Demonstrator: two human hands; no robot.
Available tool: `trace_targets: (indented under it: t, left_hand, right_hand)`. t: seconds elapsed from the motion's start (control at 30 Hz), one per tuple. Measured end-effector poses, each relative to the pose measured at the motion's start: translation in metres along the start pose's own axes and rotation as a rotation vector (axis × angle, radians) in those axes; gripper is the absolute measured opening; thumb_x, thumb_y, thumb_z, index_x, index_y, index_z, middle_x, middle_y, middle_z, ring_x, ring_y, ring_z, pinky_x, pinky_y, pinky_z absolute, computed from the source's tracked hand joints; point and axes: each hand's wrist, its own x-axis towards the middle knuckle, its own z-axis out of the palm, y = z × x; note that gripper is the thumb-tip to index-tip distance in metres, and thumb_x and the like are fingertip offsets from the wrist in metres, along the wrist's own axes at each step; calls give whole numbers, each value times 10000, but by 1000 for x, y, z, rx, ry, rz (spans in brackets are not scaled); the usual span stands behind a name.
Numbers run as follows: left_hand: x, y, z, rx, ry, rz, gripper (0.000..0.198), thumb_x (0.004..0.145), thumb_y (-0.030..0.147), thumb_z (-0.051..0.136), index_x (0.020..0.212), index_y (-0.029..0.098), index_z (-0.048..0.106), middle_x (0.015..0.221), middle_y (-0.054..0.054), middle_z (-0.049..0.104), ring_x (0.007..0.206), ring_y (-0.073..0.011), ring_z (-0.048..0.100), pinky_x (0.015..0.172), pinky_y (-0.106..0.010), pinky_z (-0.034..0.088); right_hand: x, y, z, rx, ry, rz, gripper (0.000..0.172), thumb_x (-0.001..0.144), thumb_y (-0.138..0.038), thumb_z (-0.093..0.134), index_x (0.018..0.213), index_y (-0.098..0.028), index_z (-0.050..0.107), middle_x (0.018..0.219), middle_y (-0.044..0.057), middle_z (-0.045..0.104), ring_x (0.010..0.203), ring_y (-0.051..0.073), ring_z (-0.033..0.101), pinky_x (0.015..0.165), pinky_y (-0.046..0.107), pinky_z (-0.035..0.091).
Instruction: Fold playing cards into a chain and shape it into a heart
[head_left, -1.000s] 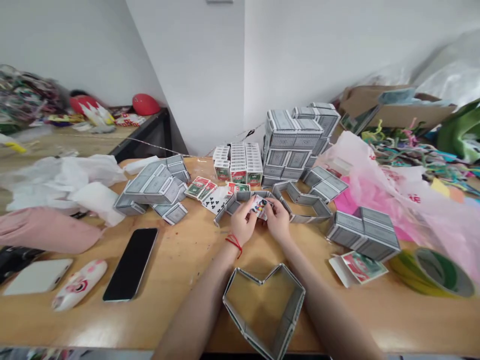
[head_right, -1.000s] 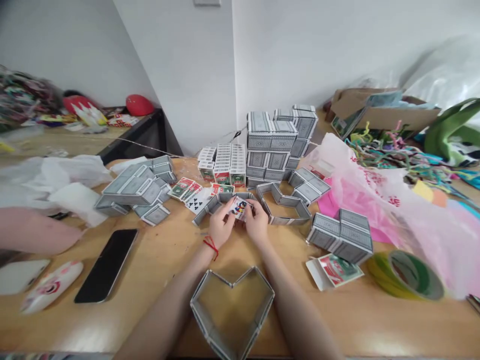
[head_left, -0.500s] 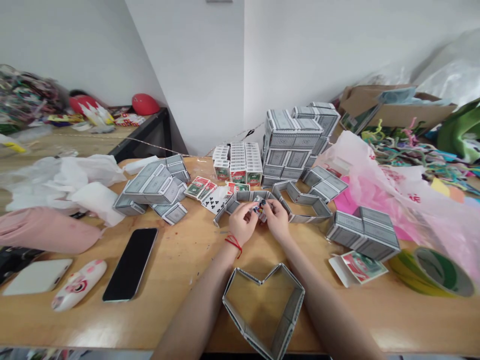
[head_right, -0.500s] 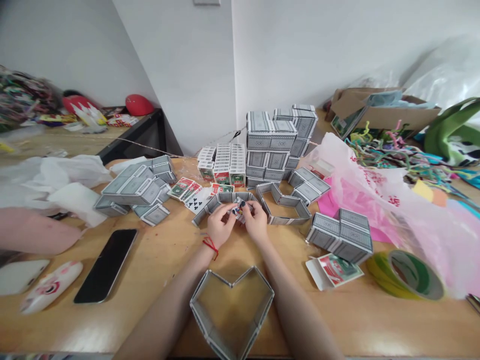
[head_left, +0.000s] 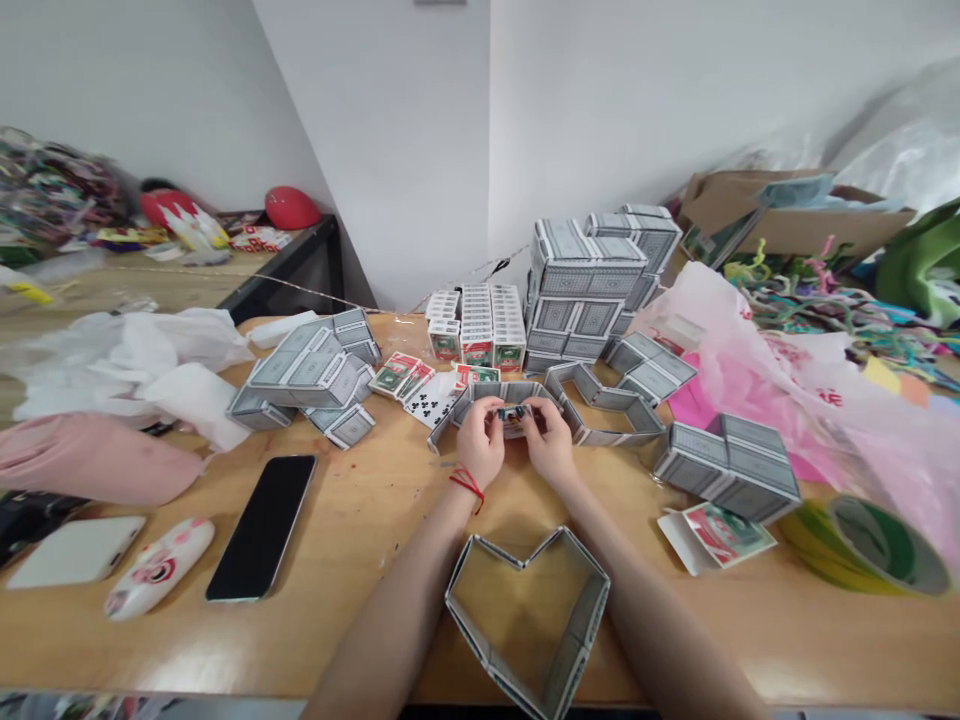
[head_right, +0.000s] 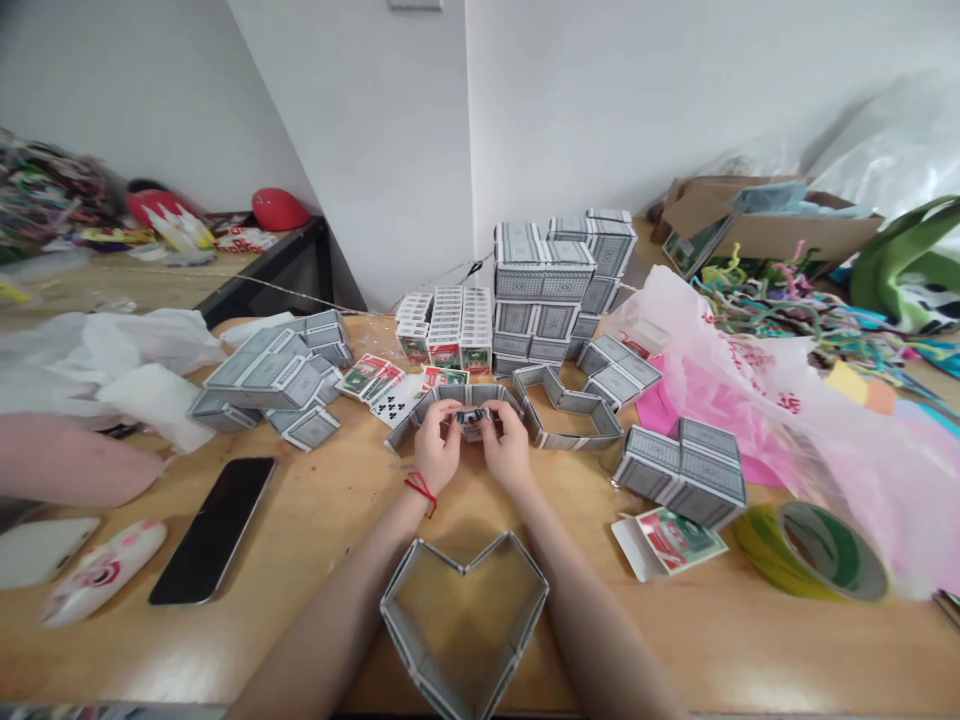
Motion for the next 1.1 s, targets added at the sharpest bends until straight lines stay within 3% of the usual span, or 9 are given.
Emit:
trace_targets:
  t: [0.1,0.33,0.8,1.1]
  left_hand:
    - [2,2,-1,30,15,16,174,777,175,462,946,171,503,883,-54,573,771,-134,536,698,-271,448]
    - [4,8,-4,121,37,126,120,779,165,462,875,172,534,860,-50,578,851,-159,499,778,-313,415]
    - [-4,4,5,158,110,30,175,790,96,396,895,167,517,853,-51,593,825,-143,544,755,-284,437]
    - [-1,1,3,108,101,9,183,784,100,415,908,168,531,879,-49,613,838,-138,568,755,-275,454]
  right_hand:
    - [-1,1,2,-7,-8,-16,140,783,-270,425,868,-194,507,782,28,561,695,146,527,643,275,447]
    - [0,4,2,-68,-50,-60,192,794,-260,393,887,-203,550,850,47,593,776,164,545,711,300,444]
    - [-4,8,2,-342,41,-95,197,796,-218,372,841,-196,562,833,70,604,793,190,547,735,327,431]
    - [-5,11,2,-309,33,-69,247,773,-174,353,903,-201,561,856,63,617,814,194,558,741,328,433]
